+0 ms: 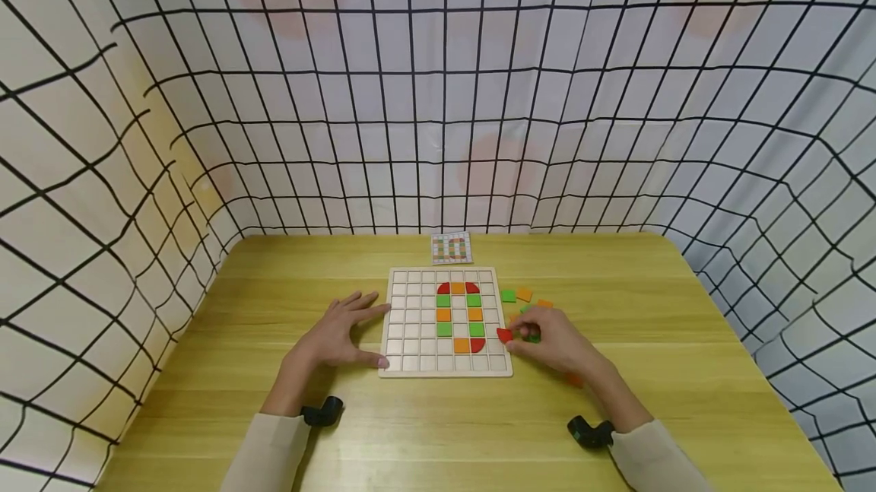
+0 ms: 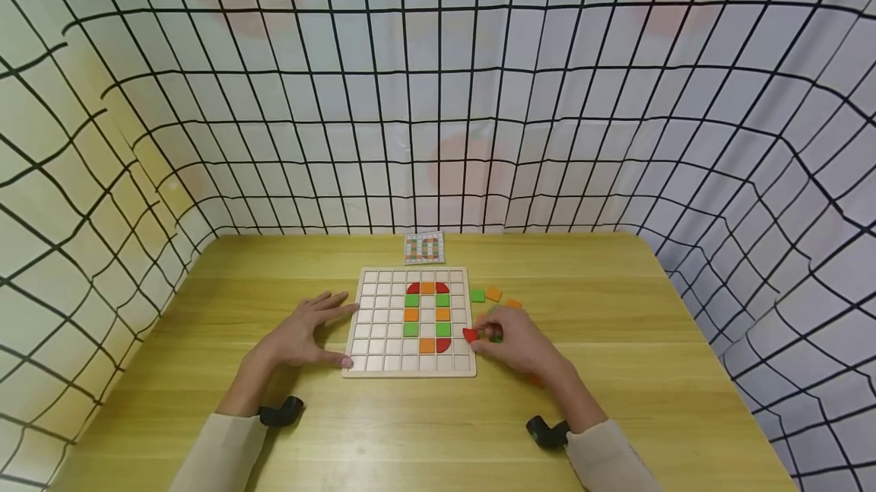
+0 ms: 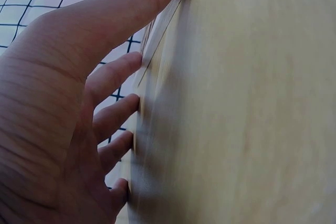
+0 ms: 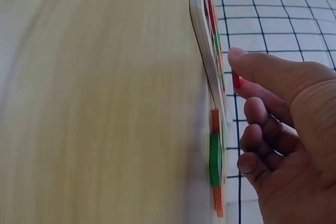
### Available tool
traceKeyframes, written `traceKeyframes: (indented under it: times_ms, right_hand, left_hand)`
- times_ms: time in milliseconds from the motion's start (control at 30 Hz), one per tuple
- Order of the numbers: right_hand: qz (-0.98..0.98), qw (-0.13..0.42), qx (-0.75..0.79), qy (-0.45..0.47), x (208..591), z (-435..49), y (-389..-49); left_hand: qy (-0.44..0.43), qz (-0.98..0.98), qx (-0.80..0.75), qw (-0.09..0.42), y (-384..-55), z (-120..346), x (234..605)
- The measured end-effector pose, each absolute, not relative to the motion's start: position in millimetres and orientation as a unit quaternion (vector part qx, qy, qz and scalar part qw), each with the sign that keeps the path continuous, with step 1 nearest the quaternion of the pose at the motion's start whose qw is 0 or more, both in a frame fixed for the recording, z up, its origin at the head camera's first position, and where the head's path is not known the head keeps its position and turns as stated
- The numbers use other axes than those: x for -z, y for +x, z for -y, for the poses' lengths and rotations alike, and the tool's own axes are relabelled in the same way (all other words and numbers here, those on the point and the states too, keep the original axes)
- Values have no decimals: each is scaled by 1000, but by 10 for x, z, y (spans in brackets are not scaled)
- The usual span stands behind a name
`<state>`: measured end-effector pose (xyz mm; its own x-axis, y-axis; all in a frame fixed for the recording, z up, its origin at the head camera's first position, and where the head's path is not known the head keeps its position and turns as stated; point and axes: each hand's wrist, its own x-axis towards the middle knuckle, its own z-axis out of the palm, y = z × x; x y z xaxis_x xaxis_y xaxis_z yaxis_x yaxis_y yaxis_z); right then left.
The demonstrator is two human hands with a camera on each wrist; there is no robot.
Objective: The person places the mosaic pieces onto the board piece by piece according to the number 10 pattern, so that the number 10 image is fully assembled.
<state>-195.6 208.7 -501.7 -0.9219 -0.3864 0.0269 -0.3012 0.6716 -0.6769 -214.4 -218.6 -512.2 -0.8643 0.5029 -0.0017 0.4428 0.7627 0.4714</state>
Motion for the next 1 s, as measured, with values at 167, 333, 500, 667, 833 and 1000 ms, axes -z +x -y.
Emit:
traceKeyframes:
  times_ms: [167, 333, 500, 667, 833, 1000]
  right_hand:
    - [-903, 70, 381, -185, 4998, -1946, -1958]
    - [-903, 66, 371, -206, 4998, -1798, -1969]
    - [-898, 56, 363, -242, 5009, -1631, -1976]
    - [-885, 63, 377, -265, 5018, -1458, -1967]
    - [-884, 60, 368, -283, 5036, -1327, -1983]
    - [-888, 65, 357, -282, 5044, -1255, -2000]
  left_hand:
    - [252, -937, -235, 63, -2142, 2188, 5111]
    - [253, -937, -231, 64, -2146, 2185, 5104]
    - [252, -938, -231, 67, -2141, 2181, 5104]
    - [252, -937, -232, 70, -2131, 2184, 5119]
    - [251, -937, -234, 67, -2138, 2188, 5126]
    - [251, -937, -233, 67, -2147, 2185, 5115]
